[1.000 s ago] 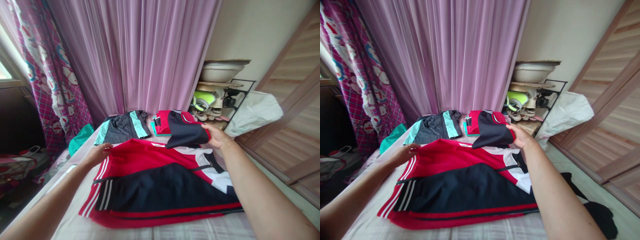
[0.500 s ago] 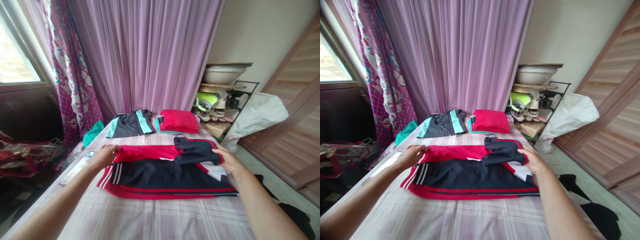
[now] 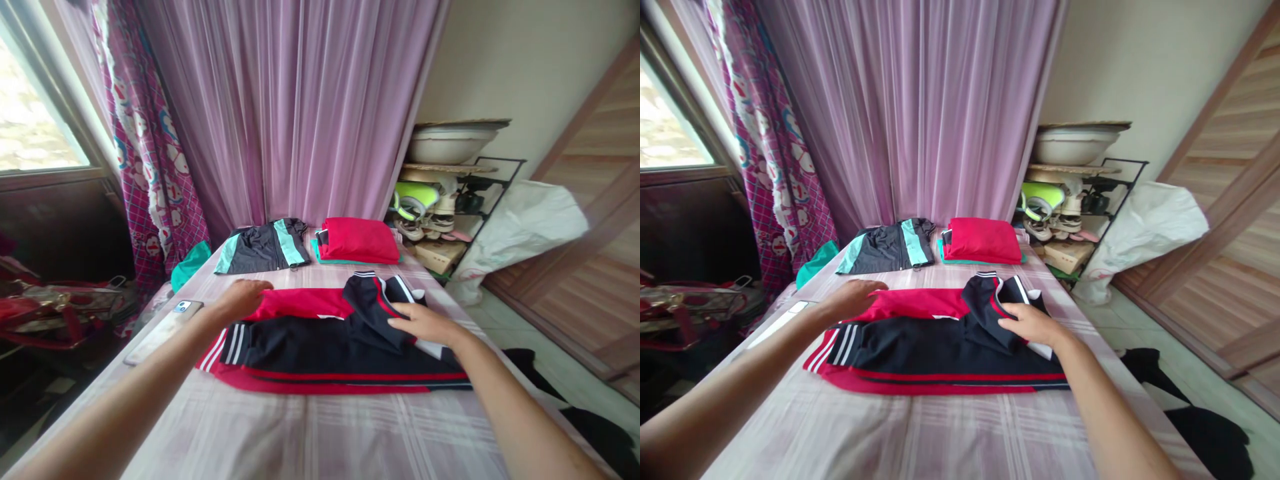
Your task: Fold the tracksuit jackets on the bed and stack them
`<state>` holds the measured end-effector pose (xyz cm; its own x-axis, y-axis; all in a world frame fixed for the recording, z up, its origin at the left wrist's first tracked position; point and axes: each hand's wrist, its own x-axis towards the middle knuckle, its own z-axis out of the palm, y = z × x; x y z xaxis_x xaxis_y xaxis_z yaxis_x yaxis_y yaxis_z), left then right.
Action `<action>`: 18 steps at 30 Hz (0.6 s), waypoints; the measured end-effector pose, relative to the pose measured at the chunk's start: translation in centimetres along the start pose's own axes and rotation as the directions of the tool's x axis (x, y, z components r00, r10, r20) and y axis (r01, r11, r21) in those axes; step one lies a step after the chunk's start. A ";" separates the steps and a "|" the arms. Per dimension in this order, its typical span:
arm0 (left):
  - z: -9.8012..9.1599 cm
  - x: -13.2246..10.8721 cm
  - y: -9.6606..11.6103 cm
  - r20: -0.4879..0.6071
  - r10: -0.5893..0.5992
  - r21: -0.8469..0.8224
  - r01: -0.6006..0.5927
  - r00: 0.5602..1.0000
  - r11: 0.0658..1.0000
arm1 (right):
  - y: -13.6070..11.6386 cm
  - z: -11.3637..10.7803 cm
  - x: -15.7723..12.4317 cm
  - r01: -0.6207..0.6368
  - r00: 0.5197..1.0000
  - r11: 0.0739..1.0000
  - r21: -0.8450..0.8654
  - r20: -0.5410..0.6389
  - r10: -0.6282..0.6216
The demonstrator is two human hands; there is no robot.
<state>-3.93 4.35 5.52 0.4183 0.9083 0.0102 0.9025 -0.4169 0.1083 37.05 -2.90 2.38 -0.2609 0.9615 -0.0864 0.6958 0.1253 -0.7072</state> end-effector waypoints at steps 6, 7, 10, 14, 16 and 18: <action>2.7 2.9 13.9 -0.043 0.578 0.164 -0.565 0.815 0.809 | -3.4 3.0 -1.7 0.083 0.994 0.872 -0.483 0.100 -0.040; 3.4 3.4 15.4 -0.031 0.631 0.190 -0.615 0.775 0.765 | -3.6 3.3 -2.1 0.096 0.993 0.858 -0.505 0.109 -0.047; 5.0 4.8 17.5 0.021 0.705 0.248 -0.687 0.709 0.683 | -3.4 3.6 -3.0 0.126 0.989 0.883 -0.452 0.127 -0.076; 4.6 5.4 16.3 0.039 0.706 0.287 -0.684 0.707 0.670 | -2.1 3.0 -3.3 0.167 0.977 0.966 -0.195 0.166 -0.136; 3.3 4.4 15.4 -0.003 0.717 0.286 -0.686 0.697 0.669 | -1.1 2.5 -3.0 0.141 0.982 0.982 -0.127 0.147 -0.122; 2.2 2.7 15.0 -0.036 0.752 0.303 -0.710 0.659 0.636 | 0.0 2.1 -2.4 0.095 0.991 0.987 -0.131 0.102 -0.082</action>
<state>10.95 0.52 4.96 0.9501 0.2863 0.1237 0.3085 -0.9206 -0.2395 36.27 -5.68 1.14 -0.3837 0.9181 -0.0989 0.7498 0.2473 -0.6138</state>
